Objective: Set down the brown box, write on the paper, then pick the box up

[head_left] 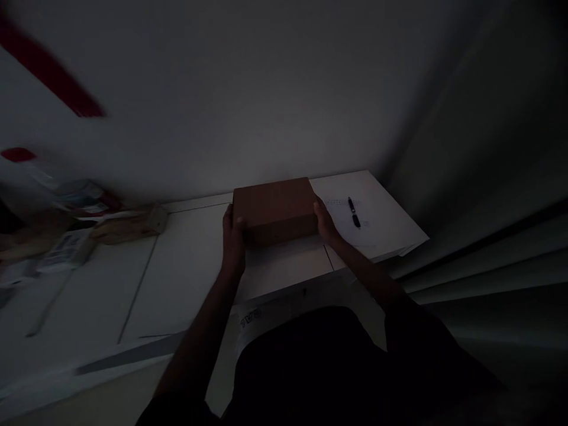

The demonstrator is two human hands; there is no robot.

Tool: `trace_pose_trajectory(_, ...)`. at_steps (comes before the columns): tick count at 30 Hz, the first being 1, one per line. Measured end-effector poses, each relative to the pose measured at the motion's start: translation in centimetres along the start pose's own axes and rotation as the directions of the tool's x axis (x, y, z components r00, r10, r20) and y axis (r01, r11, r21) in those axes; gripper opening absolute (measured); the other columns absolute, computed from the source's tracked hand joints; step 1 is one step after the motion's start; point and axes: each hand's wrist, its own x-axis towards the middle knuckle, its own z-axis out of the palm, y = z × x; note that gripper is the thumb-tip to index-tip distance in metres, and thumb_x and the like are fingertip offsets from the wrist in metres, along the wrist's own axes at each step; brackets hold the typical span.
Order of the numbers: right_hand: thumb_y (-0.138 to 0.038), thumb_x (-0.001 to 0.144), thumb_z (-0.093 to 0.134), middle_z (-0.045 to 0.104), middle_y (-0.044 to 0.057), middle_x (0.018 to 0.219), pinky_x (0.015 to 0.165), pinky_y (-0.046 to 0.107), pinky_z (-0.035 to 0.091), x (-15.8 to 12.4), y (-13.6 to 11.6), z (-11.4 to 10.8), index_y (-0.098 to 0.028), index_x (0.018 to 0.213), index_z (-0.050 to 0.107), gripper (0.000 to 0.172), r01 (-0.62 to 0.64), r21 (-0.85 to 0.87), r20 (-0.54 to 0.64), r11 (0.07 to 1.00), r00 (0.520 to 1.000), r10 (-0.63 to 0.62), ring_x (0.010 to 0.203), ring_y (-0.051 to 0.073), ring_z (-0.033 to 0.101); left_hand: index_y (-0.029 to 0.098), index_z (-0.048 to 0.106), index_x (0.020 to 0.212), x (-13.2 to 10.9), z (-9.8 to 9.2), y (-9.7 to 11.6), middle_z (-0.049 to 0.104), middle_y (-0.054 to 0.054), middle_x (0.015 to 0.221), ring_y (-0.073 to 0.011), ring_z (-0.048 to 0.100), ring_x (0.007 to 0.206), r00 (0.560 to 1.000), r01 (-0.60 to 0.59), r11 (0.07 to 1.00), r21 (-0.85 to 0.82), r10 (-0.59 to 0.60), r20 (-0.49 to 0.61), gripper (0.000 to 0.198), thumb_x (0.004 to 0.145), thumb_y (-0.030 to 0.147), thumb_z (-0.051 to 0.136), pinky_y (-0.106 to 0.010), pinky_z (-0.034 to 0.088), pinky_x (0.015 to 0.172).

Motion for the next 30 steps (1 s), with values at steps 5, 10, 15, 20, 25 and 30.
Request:
trace_pose_trajectory(5, -0.087, 0.087, 0.033, 0.050, 0.007, 0.154, 0.129, 0.049, 0.029, -0.2, 0.0, 0.1, -0.027, 0.149, 0.049, 0.088, 0.017, -0.060, -0.044, 0.998, 0.999, -0.020, 0.145, 0.027, 0.045, 0.030, 0.047, 0.148, -0.1, -0.2, -1.1, 0.043, -0.005, 0.159, -0.0270, 0.037, 0.149, 0.999, -0.038, 0.999, 0.015, 0.038, 0.005, 0.065, 0.089, 0.055, 0.056, -0.044, 0.027, 0.131)
trace_pose_trajectory(10, -0.088, 0.087, 0.029, 0.050, 0.009, 0.154, 0.127, 0.050, 0.033, -0.3, 0.0, 0.0, -0.025, 0.150, 0.048, 0.091, 0.037, -0.093, -0.046, 0.995, 0.998, -0.041, 0.145, 0.028, 0.046, 0.030, 0.046, 0.150, -0.1, -0.5, -1.8, 0.040, -0.005, 0.162, -0.0265, 0.035, 0.151, 0.994, -0.106, 0.993, 0.061, 0.106, 0.004, 0.067, 0.091, 0.061, 0.053, -0.045, 0.025, 0.131)
trace_pose_trajectory(15, -0.087, 0.089, 0.025, 0.047, 0.007, 0.157, 0.128, 0.047, 0.032, -0.6, -0.4, 0.1, -0.027, 0.153, 0.045, 0.090, 0.065, -0.138, -0.020, 0.988, 0.997, -0.069, 0.148, 0.026, 0.043, 0.031, 0.044, 0.151, -0.1, -0.5, -1.8, 0.039, -0.006, 0.162, -0.0266, 0.034, 0.151, 0.992, -0.129, 0.989, 0.071, 0.128, 0.023, 0.068, 0.092, 0.065, 0.050, -0.046, 0.024, 0.131)
trace_pose_trajectory(20, -0.086, 0.089, 0.022, 0.047, 0.006, 0.157, 0.129, 0.044, 0.032, -0.6, -0.4, 0.1, -0.027, 0.155, 0.042, 0.091, 0.076, -0.143, -0.007, 0.987, 0.997, -0.078, 0.147, 0.024, 0.044, 0.032, 0.043, 0.151, -0.3, -0.1, -1.8, 0.038, -0.005, 0.163, -0.0256, 0.033, 0.152, 0.995, -0.095, 0.995, 0.014, 0.095, 0.023, 0.068, 0.092, 0.063, 0.051, -0.044, 0.023, 0.132)
trace_pose_trajectory(25, -0.085, 0.090, 0.020, 0.045, 0.008, 0.158, 0.128, 0.043, 0.032, -0.6, -0.3, 0.1, -0.023, 0.155, 0.040, 0.092, 0.077, -0.143, 0.012, 0.987, 0.997, -0.076, 0.148, 0.024, 0.043, 0.031, 0.042, 0.152, -0.4, -0.1, -1.7, 0.035, -0.004, 0.164, -0.0247, 0.033, 0.152, 0.996, -0.074, 0.997, -0.022, 0.074, 0.043, 0.069, 0.091, 0.062, 0.051, -0.043, 0.023, 0.132)
trace_pose_trajectory(30, -0.089, 0.086, 0.021, 0.045, 0.008, 0.158, 0.129, 0.044, 0.030, -0.6, -0.9, 0.0, -0.025, 0.154, 0.041, 0.095, 0.046, -0.161, 0.005, 0.986, 0.999, -0.046, 0.150, 0.026, 0.040, 0.030, 0.045, 0.150, -0.3, 0.0, -1.6, 0.037, -0.004, 0.163, -0.0255, 0.032, 0.152, 0.994, -0.094, 0.994, -0.052, 0.096, 0.044, 0.067, 0.089, 0.059, 0.053, -0.042, 0.023, 0.132)
